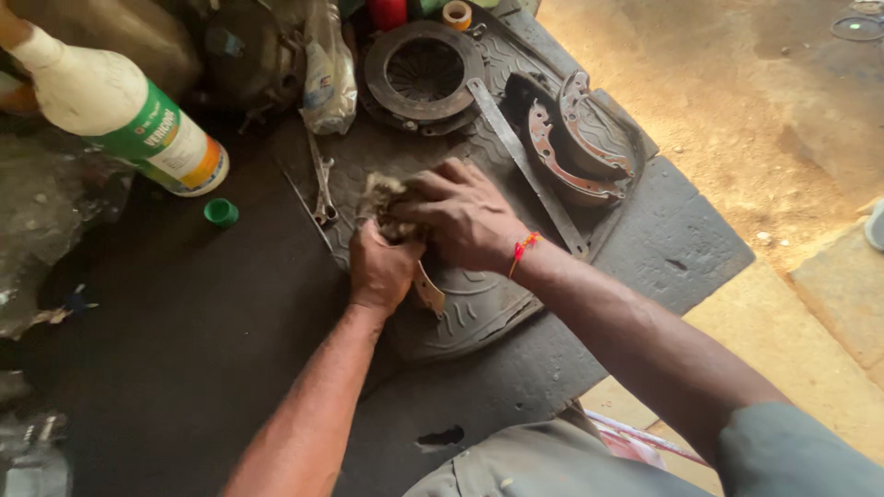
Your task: The person rubs brake shoes with a cloth to remove dust and debris on a workbench.
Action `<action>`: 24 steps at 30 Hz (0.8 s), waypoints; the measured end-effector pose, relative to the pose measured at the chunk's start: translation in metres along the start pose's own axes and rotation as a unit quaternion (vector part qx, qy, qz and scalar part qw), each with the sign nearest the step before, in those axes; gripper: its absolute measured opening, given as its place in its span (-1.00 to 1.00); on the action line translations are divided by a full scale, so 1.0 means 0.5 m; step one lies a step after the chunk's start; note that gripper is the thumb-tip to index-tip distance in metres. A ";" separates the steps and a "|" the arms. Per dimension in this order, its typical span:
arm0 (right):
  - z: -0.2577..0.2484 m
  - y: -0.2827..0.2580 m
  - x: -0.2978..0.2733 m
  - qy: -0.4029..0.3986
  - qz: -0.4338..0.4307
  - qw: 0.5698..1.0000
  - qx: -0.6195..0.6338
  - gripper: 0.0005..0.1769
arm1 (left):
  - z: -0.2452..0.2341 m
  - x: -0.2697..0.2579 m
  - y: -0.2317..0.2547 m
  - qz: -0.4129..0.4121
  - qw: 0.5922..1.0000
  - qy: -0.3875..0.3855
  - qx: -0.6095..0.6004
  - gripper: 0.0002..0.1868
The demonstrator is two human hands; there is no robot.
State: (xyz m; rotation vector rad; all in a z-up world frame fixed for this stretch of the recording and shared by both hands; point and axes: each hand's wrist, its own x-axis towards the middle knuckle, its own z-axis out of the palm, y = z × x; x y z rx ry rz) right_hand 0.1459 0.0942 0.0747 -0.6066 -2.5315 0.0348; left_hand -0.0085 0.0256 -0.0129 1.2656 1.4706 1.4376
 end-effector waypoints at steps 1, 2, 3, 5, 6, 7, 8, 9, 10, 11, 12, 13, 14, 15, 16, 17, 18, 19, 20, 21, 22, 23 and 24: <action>0.005 0.004 0.002 0.010 0.005 1.000 -0.019 -0.57 | -0.001 -0.002 0.011 0.007 0.999 0.000 -0.036 -0.31; 0.007 0.017 0.001 0.020 0.010 0.999 -0.037 -0.58 | 0.002 -0.007 0.026 0.015 0.997 0.001 -0.071 -0.18; 0.010 0.027 -0.002 0.030 0.076 0.997 -0.017 -0.57 | -0.001 -0.015 0.042 0.020 0.994 0.001 -0.106 -0.04; 0.007 0.057 -0.021 0.046 0.212 0.976 0.020 -0.55 | -0.012 -0.012 0.075 0.066 0.997 0.014 -0.028 -0.03; 0.007 0.067 -0.031 0.088 0.238 0.965 0.059 -0.60 | -0.014 -0.007 0.093 0.089 0.996 0.017 0.008 -0.03; 0.002 0.077 -0.037 0.133 0.262 0.951 0.096 -0.66 | -0.020 0.006 0.111 0.117 0.992 0.008 0.044 -0.03; -0.003 0.083 -0.041 0.178 0.283 0.933 0.133 -0.71 | -0.028 0.017 0.127 0.145 0.986 -0.001 0.080 -0.03; -0.005 0.080 -0.047 0.208 0.312 0.881 0.288 -0.69 | -0.038 0.025 0.141 0.170 0.978 -0.010 0.117 -0.03; -0.010 0.074 -0.056 0.232 0.333 0.804 0.434 -0.66 | -0.049 0.036 0.151 0.202 0.965 -0.030 0.166 -0.05; -0.014 0.069 -0.060 0.251 0.342 0.706 0.568 -0.63 | -0.059 0.049 0.159 0.235 0.947 -0.048 0.215 -0.06; -0.023 0.063 -0.068 0.259 0.371 0.696 0.557 -0.69 | -0.068 0.059 0.164 0.268 0.925 -0.066 0.262 -0.06; -0.029 0.056 -0.073 0.267 0.397 0.685 0.549 -0.74 | -0.078 0.069 0.167 0.262 0.925 -0.088 0.262 -0.13; -0.035 0.053 -0.077 0.274 0.423 0.674 0.541 -0.80 | -0.085 0.077 0.166 0.257 0.924 -0.109 0.261 -0.19; -0.042 0.051 -0.087 0.272 0.426 0.680 0.530 -0.75 | -0.087 0.080 0.161 0.250 0.924 -0.131 0.259 -0.24; -0.047 0.051 -0.096 0.271 0.430 0.687 0.520 -0.69 | -0.086 0.083 0.154 0.254 0.913 -0.142 0.287 -0.32; -0.051 0.052 -0.104 0.269 0.433 0.692 0.511 -0.63 | -0.083 0.080 0.144 0.257 0.900 -0.153 0.316 -0.39; -0.050 0.053 -0.110 0.271 0.421 0.704 0.503 -0.63 | -0.080 0.078 0.134 0.260 0.887 -0.164 0.344 -0.46; -0.052 0.057 -0.116 0.274 0.409 0.716 0.494 -0.62 | -0.073 0.074 0.123 0.268 0.883 -0.151 0.354 -0.44; -0.051 0.059 -0.120 0.278 0.397 0.728 0.484 -0.61 | -0.065 0.064 0.111 0.276 0.879 -0.138 0.364 -0.42; -0.048 0.060 -0.118 0.277 0.396 0.715 0.506 -0.62 | -0.061 0.054 0.100 0.283 0.874 -0.123 0.375 -0.40; -0.048 0.058 -0.117 0.275 0.394 0.701 0.527 -0.63 | -0.060 0.042 0.089 0.280 0.880 -0.104 0.369 -0.35; -0.043 0.054 -0.111 0.275 0.392 0.687 0.547 -0.63 | -0.058 0.031 0.079 0.277 0.886 -0.086 0.362 -0.27; -0.040 0.047 -0.103 0.252 0.399 0.682 0.559 -0.65 | -0.056 0.027 0.070 0.274 0.891 -0.068 0.356 -0.19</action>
